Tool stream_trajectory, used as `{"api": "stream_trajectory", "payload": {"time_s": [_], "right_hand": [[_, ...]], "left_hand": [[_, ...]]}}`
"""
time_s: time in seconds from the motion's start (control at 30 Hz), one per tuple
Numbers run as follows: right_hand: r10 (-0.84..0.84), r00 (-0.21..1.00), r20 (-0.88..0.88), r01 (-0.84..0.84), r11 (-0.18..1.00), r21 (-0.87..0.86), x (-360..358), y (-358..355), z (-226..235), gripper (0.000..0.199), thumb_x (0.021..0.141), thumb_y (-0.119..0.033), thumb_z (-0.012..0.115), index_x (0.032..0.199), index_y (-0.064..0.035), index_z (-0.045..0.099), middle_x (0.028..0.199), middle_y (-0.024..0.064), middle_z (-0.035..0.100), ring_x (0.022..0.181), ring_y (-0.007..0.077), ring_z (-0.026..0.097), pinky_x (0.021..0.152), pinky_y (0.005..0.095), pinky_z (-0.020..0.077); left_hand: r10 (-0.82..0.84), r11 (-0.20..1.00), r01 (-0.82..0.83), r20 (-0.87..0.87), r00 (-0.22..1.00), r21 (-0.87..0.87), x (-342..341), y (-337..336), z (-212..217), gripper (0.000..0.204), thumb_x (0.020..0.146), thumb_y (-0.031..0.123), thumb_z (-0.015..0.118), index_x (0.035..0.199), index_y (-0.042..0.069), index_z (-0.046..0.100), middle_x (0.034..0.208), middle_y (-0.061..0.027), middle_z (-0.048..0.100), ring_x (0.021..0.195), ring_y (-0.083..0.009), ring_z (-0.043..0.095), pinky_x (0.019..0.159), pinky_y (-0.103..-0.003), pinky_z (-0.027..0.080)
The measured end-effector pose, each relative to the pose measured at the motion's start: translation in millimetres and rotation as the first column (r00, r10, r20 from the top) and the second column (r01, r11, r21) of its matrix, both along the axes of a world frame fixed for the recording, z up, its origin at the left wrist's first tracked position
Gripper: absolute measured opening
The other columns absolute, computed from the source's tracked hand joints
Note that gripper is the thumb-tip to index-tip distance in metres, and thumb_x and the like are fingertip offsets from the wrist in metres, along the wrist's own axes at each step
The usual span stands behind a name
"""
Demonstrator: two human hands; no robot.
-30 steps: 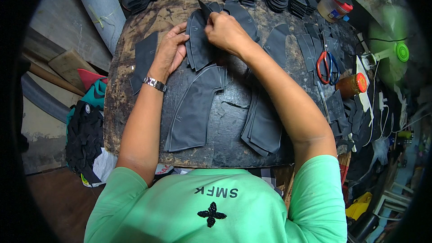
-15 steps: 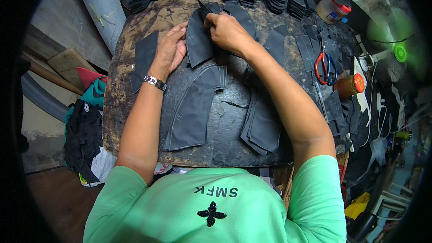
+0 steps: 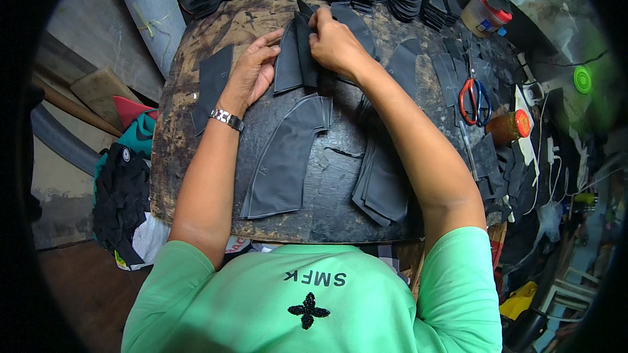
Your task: The person sorts and stacks black fabric pieces on a workbench. They repeatedly pick up pieces, align them, and place them into neat piles while occasionally moving other items aside to access the workspace.
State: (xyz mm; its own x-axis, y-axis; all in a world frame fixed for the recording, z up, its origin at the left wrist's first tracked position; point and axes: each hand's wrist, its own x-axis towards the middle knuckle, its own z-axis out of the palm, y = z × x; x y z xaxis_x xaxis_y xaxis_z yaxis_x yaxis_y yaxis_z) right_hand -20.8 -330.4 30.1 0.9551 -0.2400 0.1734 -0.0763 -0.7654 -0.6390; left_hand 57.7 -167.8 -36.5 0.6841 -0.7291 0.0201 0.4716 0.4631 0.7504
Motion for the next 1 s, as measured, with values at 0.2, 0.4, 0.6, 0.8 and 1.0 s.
{"api": "stream_trajectory", "payload": {"time_s": [0.2, 0.4, 0.6, 0.8, 1.0], "right_hand": [[0.124, 0.992, -0.036, -0.126, 0.987, -0.094, -1.4, -11.7, -3.4, 0.023, 0.085, -0.006, 0.053, 0.108, -0.0044, 0.057, 0.105, 0.0231, 0.06, 0.098, 0.0311, 0.061, 0.083, 0.0383, 0.0456], [-0.049, 0.989, -0.139, 0.044, 0.998, -0.04, 4.1, 2.3, 4.3, 0.046, 0.08, -0.034, 0.066, 0.106, 0.0029, 0.057, 0.108, 0.0258, 0.058, 0.095, 0.035, 0.061, 0.082, 0.04, 0.0486], [-0.099, 0.984, -0.151, 0.068, 0.977, -0.201, 5.2, 19.2, 0.6, 0.062, 0.078, -0.041, 0.068, 0.114, 0.0067, 0.052, 0.116, 0.0313, 0.052, 0.105, 0.0442, 0.057, 0.09, 0.0448, 0.047], [-0.01, 1.0, -0.029, 0.01, 1.0, 0.002, 2.8, -7.0, -6.0, 0.03, 0.078, -0.006, 0.056, 0.108, -0.0005, 0.054, 0.111, 0.0263, 0.055, 0.105, 0.0384, 0.056, 0.091, 0.0411, 0.0437], [0.039, 0.984, -0.173, -0.069, 0.982, -0.174, 2.4, -8.4, -5.6, 0.041, 0.082, -0.009, 0.054, 0.122, -0.0091, 0.046, 0.109, 0.0253, 0.056, 0.102, 0.0372, 0.058, 0.089, 0.0408, 0.0443]], "left_hand": [[0.0, 0.999, -0.001, 0.021, 1.0, 0.049, -1.3, -1.1, -1.6, 0.042, 0.093, 0.0, 0.047, 0.134, -0.005, 0.036, 0.124, -0.018, 0.052, 0.11, -0.0222, 0.057, 0.099, -0.032, 0.046], [0.035, 0.993, -0.04, 0.052, 0.998, 0.11, -1.3, -0.3, -0.5, 0.051, 0.089, -0.004, 0.049, 0.137, -0.005, 0.032, 0.112, -0.0152, 0.057, 0.1, -0.0179, 0.058, 0.09, -0.029, 0.049], [0.0, 0.991, -0.02, 0.159, 0.987, 0.129, -5.3, 1.0, 2.1, 0.054, 0.087, -0.005, 0.05, 0.137, -0.005, 0.03, 0.115, -0.0167, 0.056, 0.101, -0.0187, 0.058, 0.09, -0.03, 0.05], [0.01, 1.0, -0.01, -0.022, 1.0, 0.017, 0.2, -1.6, 0.1, 0.05, 0.089, -0.002, 0.05, 0.136, -0.006, 0.031, 0.116, -0.0189, 0.054, 0.101, -0.0207, 0.059, 0.09, -0.032, 0.05], [0.045, 0.997, -0.046, 0.019, 0.999, 0.063, -1.7, -2.1, -1.8, 0.049, 0.09, -0.002, 0.049, 0.135, -0.006, 0.032, 0.115, -0.0183, 0.054, 0.1, -0.0211, 0.059, 0.09, -0.033, 0.051]]}}
